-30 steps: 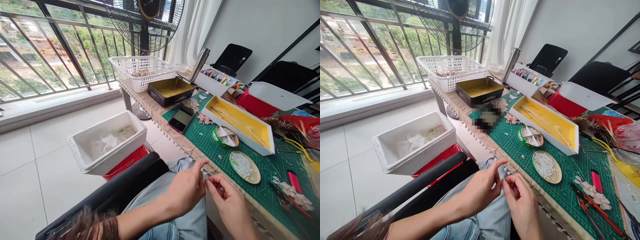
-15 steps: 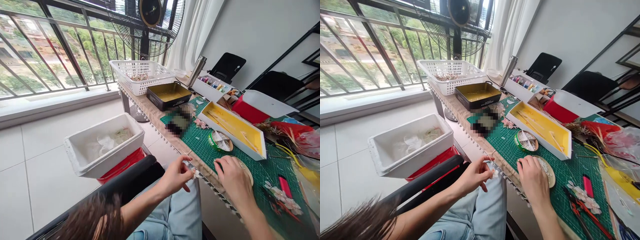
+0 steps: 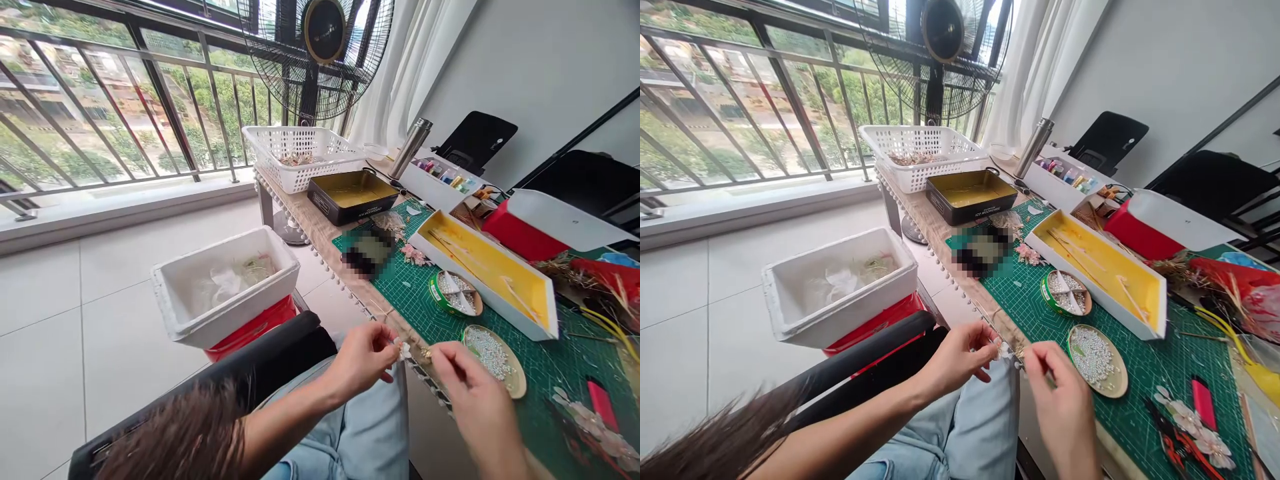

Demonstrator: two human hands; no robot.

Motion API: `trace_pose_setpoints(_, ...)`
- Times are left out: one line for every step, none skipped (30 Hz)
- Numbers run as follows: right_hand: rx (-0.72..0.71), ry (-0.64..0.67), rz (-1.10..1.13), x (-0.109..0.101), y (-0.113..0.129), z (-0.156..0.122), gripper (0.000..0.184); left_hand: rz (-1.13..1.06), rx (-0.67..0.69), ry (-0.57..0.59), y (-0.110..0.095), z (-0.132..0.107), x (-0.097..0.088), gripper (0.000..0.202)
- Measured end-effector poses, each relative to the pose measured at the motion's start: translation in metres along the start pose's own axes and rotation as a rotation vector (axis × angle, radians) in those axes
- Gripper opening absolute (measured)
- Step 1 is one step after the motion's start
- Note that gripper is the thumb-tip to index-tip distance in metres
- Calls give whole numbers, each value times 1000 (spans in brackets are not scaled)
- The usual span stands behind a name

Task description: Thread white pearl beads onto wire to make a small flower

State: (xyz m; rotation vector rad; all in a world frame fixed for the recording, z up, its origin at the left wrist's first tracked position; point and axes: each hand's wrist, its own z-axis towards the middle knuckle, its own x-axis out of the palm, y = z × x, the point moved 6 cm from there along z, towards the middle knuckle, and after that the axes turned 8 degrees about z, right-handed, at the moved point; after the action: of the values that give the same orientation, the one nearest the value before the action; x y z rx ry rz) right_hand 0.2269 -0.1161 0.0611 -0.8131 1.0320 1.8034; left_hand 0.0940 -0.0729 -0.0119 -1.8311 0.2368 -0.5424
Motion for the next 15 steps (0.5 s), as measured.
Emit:
trace_pose_setpoints(47,-10,105,2,8,-7,22,13,8,-9,0,0,1,11)
trace_pose_setpoints(74,-36,170,5,15,-13,22,26,14,-14,0,-1,3,10)
trace_pose_setpoints(90,-62,201,7,21,-18,21,36,19,-17,0,-2,5,11)
trace_pose_setpoints(100,-96,206,8,25,-23,21,47,24,-22,0,-3,7,12)
trace_pose_setpoints(96,-121,179,10,28,-26,21,60,34,-27,-1,-5,9,14)
trace_pose_setpoints(96,-138,141,12,29,-28,21,75,48,-32,-2,-6,10,15)
trace_pose_setpoints(102,-152,98,13,29,-29,23,89,64,-36,-3,-8,12,17)
trace_pose_setpoints(112,-161,56,13,28,-30,25,100,81,-38,-4,-10,13,18)
trace_pose_setpoints(125,-168,20,13,27,-30,27,108,95,-38,-5,-12,14,18)
trace_pose_setpoints(136,-174,-12,13,27,-31,28,110,104,-36,-6,-14,16,18)
trace_pose_setpoints(147,-179,-47,12,27,-31,30,108,107,-32,-6,-15,17,18)
trace_pose_setpoints(156,-185,-82,12,28,-31,32,106,107,-29,-6,-16,18,18)
trace_pose_setpoints(160,-189,-116,11,30,-31,34,107,109,-29,-6,-17,18,18)
trace_pose_setpoints(162,-193,-151,11,33,-30,36,114,119,-32,-6,-18,19,17)
trace_pose_setpoints(162,-197,-187,10,35,-30,38,127,135,-40,-7,-18,19,17)
